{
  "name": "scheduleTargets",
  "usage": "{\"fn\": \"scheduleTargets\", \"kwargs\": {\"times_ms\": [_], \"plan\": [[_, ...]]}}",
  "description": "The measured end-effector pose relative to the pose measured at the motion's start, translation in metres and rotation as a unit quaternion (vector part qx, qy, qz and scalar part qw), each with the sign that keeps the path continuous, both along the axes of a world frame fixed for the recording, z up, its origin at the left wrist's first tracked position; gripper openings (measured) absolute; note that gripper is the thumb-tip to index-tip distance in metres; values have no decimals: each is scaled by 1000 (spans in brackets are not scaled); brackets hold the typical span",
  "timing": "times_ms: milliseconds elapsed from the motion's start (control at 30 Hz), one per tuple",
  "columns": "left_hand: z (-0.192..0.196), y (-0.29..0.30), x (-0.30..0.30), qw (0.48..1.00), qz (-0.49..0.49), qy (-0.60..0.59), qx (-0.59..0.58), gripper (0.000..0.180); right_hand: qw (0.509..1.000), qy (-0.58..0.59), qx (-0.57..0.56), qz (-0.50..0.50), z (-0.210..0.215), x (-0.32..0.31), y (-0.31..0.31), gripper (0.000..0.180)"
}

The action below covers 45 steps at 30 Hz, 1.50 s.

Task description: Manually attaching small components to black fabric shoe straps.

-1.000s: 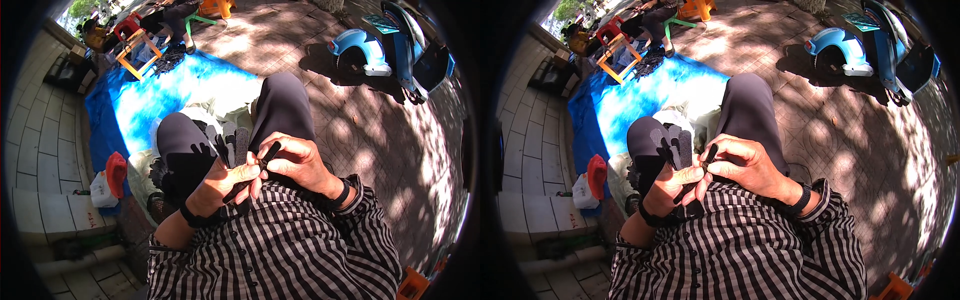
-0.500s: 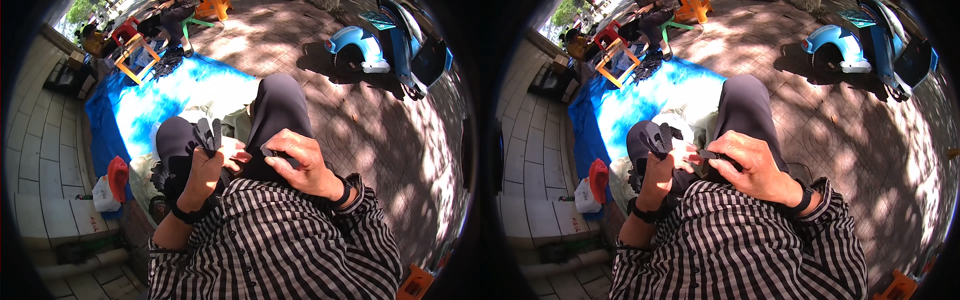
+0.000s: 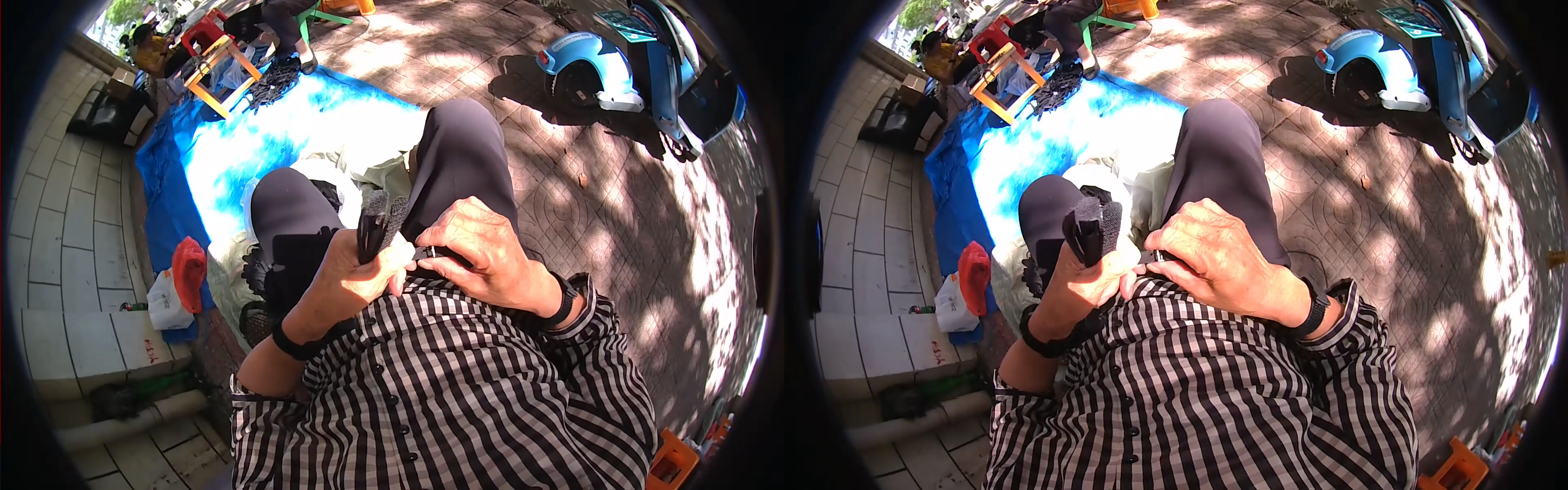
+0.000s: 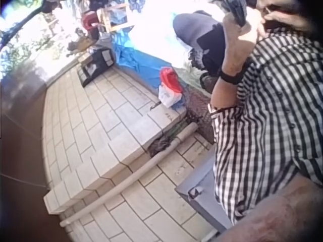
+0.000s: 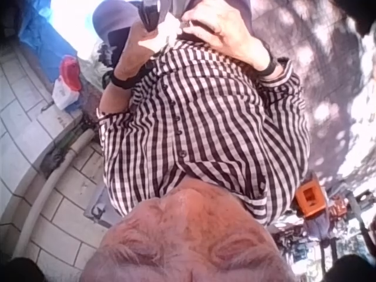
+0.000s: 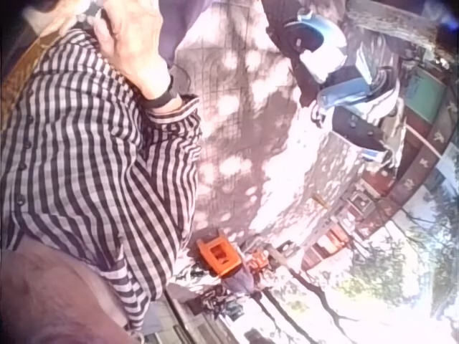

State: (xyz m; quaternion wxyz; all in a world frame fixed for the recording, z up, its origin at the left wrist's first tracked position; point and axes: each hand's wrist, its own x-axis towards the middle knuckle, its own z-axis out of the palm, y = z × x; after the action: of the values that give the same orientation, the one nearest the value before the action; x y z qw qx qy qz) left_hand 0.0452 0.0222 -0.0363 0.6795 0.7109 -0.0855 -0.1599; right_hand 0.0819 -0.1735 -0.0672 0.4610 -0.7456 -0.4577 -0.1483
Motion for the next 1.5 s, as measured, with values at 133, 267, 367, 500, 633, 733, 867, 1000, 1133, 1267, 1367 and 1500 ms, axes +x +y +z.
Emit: {"fn": "scheduleTargets", "kwargs": {"times_ms": [133, 267, 367, 500, 633, 733, 867, 1000, 1133, 1267, 1367, 1500], "plan": [[3, 1, -7, 997, 19, 10, -79, 21, 993, 93, 65, 43, -1, -1, 0, 22], [4, 4, -14, 995, 12, 19, -95, 21, 976, 176, 111, 68, 3, -5, 0, 21], [8, 4, -17, 994, 14, 21, -106, 20, 961, 226, 131, 87, 1, -8, -1, 25], [18, 6, -19, 997, 12, 24, -74, 20, 957, 242, 131, 92, 5, -11, -1, 25], [16, 10, -16, 998, -20, -6, -59, 15, 974, 146, 149, 84, 6, -11, 2, 26], [34, -1, -19, 998, 17, 32, 44, 13, 985, 98, 125, 73, 13, -12, 1, 26], [40, -8, -10, 993, -42, -21, 106, 16, 994, 15, 95, 54, 19, -15, 3, 27], [40, -8, -5, 996, -70, 33, 43, 20, 995, 21, 93, 37, 20, -16, -1, 26], [30, -9, -9, 997, -56, 39, -18, 23, 995, 15, 86, 48, 23, -18, -4, 27], [34, -11, -14, 997, -39, 67, -21, 22, 993, 41, 94, 56, 20, -20, -7, 26], [30, -10, -15, 995, -29, 91, -24, 21, 993, 52, 92, 54, 18, -21, -8, 26], [24, -11, -12, 996, -21, 89, 20, 22, 999, 30, 33, 23, 20, -23, -13, 21]]}}
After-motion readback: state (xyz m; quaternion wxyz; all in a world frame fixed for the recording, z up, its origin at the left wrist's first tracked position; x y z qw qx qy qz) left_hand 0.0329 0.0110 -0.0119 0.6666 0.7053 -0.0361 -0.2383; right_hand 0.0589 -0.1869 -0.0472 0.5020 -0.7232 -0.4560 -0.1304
